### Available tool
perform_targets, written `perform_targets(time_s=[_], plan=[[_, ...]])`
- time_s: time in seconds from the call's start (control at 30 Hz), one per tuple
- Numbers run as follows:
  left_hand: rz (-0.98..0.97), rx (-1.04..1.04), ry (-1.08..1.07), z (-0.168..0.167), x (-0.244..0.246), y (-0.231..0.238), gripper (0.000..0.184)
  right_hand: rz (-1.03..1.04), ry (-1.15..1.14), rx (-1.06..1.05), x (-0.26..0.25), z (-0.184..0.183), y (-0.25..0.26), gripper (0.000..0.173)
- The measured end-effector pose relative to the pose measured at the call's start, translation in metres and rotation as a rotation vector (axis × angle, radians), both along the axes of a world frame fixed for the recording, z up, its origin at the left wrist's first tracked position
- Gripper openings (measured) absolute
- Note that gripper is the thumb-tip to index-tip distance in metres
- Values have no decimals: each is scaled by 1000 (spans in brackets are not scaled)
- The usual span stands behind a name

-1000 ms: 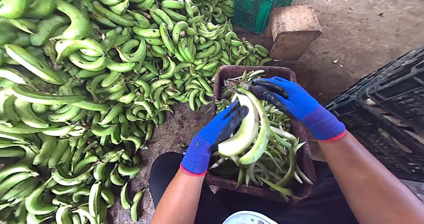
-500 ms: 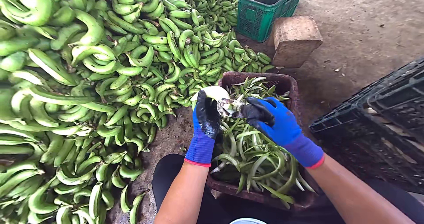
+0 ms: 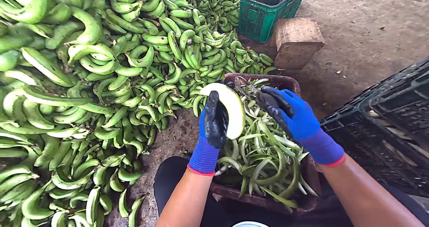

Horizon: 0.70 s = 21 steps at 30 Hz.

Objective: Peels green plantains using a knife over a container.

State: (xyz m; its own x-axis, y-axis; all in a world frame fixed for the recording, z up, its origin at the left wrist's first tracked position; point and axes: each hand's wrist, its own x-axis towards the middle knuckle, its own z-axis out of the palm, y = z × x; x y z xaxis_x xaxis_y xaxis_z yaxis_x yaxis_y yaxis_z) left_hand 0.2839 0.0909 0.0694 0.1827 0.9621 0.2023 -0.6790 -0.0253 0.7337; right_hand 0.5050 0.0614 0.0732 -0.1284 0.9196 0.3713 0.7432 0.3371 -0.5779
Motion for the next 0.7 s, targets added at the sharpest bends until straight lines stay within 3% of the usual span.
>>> perform_targets(time_s=[0.13,0.23,0.43,0.57,0.7], plan=[[60,-231,-188,2,-6,9,28,55,-125,177,-7,-13,-12,58],[78,-272,-255,-1,-12,11,31,17,-163,274,-13,-19,-15,52],[9,-180,-316,4,3,3,35,-56,-130,139,-15,-4,-18,56],[-102,28,-155,1,6,-3,35,-6,-69,-28,-2,12,-14,53],[-55,-166,360,4,-2,-6,35,50,-156,89,12,5,-9,58]])
